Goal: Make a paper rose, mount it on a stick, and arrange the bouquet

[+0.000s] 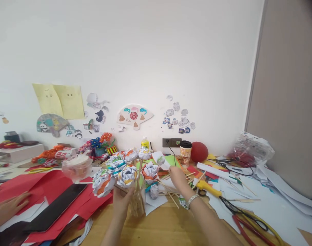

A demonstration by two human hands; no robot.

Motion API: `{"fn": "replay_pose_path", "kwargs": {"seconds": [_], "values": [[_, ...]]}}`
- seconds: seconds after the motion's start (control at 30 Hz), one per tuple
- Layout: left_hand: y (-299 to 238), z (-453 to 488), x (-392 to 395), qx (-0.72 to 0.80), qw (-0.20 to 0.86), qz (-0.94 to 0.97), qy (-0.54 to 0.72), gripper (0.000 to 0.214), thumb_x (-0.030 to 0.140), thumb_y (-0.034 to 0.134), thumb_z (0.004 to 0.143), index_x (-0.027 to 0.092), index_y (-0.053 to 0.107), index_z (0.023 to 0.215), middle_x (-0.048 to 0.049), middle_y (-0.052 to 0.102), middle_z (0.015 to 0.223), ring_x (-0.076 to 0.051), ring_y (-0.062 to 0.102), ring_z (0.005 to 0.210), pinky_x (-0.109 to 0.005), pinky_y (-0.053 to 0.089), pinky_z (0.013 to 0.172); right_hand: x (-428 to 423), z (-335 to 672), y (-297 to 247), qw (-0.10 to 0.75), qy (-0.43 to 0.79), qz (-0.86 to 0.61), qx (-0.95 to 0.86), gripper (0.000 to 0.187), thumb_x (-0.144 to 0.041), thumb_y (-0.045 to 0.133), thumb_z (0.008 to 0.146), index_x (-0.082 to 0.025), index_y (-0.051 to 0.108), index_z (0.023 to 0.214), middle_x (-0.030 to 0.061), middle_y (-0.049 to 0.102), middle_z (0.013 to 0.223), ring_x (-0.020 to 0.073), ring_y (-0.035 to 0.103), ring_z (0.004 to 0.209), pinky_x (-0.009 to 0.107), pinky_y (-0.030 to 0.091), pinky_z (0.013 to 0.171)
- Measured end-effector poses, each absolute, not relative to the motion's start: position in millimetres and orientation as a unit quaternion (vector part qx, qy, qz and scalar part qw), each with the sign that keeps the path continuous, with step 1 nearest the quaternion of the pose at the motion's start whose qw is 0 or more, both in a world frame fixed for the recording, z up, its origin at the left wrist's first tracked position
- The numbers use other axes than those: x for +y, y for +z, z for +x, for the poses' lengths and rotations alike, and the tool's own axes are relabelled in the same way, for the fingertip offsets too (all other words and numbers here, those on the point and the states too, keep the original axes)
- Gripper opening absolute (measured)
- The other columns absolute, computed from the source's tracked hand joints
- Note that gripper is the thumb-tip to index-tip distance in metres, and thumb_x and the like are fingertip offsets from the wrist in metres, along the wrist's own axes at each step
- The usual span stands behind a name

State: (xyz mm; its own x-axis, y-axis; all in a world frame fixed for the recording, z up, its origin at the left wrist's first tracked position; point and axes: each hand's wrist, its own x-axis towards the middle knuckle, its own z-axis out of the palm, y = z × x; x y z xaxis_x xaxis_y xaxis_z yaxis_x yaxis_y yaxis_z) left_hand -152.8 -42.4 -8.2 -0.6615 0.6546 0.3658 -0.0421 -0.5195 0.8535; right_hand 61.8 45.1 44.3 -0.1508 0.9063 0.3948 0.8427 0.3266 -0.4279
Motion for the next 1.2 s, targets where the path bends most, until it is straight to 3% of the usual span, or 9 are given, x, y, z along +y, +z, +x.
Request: {"fn": "replay_pose_path", "kwargs": {"seconds": [0.17,0.23,0.27,0.4,0.53,0.8,0.9,1.07,1.2], "values": [[-5,-146,-46,0.442,0.255,0.37,0.777,0.072,0.042,0.079,0.05,0.019,0.05,0.112,-0.0106,0.063,0.113,-0.032,0.049,0.119,-0.042,0.04,0.099,0,93,91,0.534,0.057,-0.51,-0.672,0.034,-0.03,0.022,0.097,-0.016,0.053,0.097,0.0102,0.065,0.094,0.0166,0.062,0.079,0.028,0.047,0.07],[0,-141,-48,0.441,0.248,0.376,0.776,0.069,0.041,0.079,0.049,0.02,0.051,0.108,-0.0094,0.063,0.111,-0.032,0.047,0.122,-0.041,0.038,0.101,-31,101,99,0.743,0.154,-0.343,-0.553,0.027,-0.036,0.032,0.094,-0.018,0.052,0.093,0.0065,0.065,0.085,0.0152,0.06,0.066,0.029,0.049,0.062],[3,-139,-49,0.44,0.246,0.377,0.777,0.068,0.042,0.079,0.049,0.02,0.051,0.106,-0.0095,0.063,0.111,-0.032,0.046,0.122,-0.041,0.037,0.102,-47,102,99,0.78,0.189,-0.272,-0.531,0.023,-0.036,0.037,0.093,-0.019,0.054,0.09,0.0046,0.065,0.082,0.0145,0.059,0.063,0.029,0.049,0.06],[7,-134,-53,0.448,0.24,0.373,0.776,0.064,0.044,0.077,0.05,0.02,0.052,0.105,-0.0104,0.062,0.113,-0.032,0.05,0.119,-0.042,0.038,0.101,-99,101,94,0.785,0.168,-0.198,-0.562,0.018,-0.029,0.049,0.089,-0.018,0.062,0.083,0.0043,0.065,0.077,0.0146,0.059,0.063,0.028,0.049,0.058],[6,-133,-53,0.442,0.23,0.391,0.774,0.063,0.043,0.076,0.054,0.02,0.052,0.107,-0.0103,0.061,0.115,-0.03,0.046,0.122,-0.039,0.036,0.103,-116,92,90,0.811,0.189,-0.151,-0.532,0.017,-0.027,0.047,0.091,-0.02,0.061,0.084,0.0018,0.063,0.071,0.0133,0.057,0.056,0.025,0.048,0.053],[-3,-135,-48,0.429,0.243,0.401,0.772,0.066,0.043,0.076,0.057,0.021,0.046,0.112,-0.0118,0.054,0.125,-0.029,0.041,0.127,-0.039,0.032,0.106,-103,40,66,0.679,0.189,-0.248,-0.665,0.026,-0.029,0.041,0.091,-0.02,0.066,0.088,0.0058,0.068,0.076,0.0164,0.064,0.064,0.026,0.054,0.059],[-6,-135,-46,0.418,0.253,0.408,0.771,0.071,0.041,0.076,0.057,0.019,0.044,0.116,-0.0147,0.049,0.131,-0.031,0.039,0.128,-0.043,0.03,0.106,-87,24,56,0.634,0.139,-0.285,-0.705,0.03,-0.029,0.039,0.091,-0.02,0.068,0.091,0.0085,0.071,0.082,0.0195,0.067,0.07,0.031,0.055,0.068],[-8,-133,-43,0.402,0.262,0.406,0.778,0.077,0.045,0.079,0.051,0.019,0.047,0.116,-0.0141,0.056,0.124,-0.033,0.044,0.124,-0.045,0.035,0.103,-63,9,36,0.652,-0.001,-0.31,-0.692,0.028,-0.03,0.048,0.085,-0.016,0.066,0.101,0.0132,0.068,0.096,0.0257,0.063,0.095,0.038,0.051,0.083],[-12,-135,-40,0.408,0.242,0.41,0.779,0.076,0.045,0.079,0.051,0.018,0.049,0.116,-0.0147,0.056,0.126,-0.033,0.042,0.125,-0.045,0.033,0.104,-57,3,27,0.59,-0.057,-0.349,-0.726,0.023,-0.024,0.05,0.084,-0.017,0.068,0.096,0.0101,0.07,0.083,0.0229,0.066,0.08,0.031,0.051,0.073]]}}
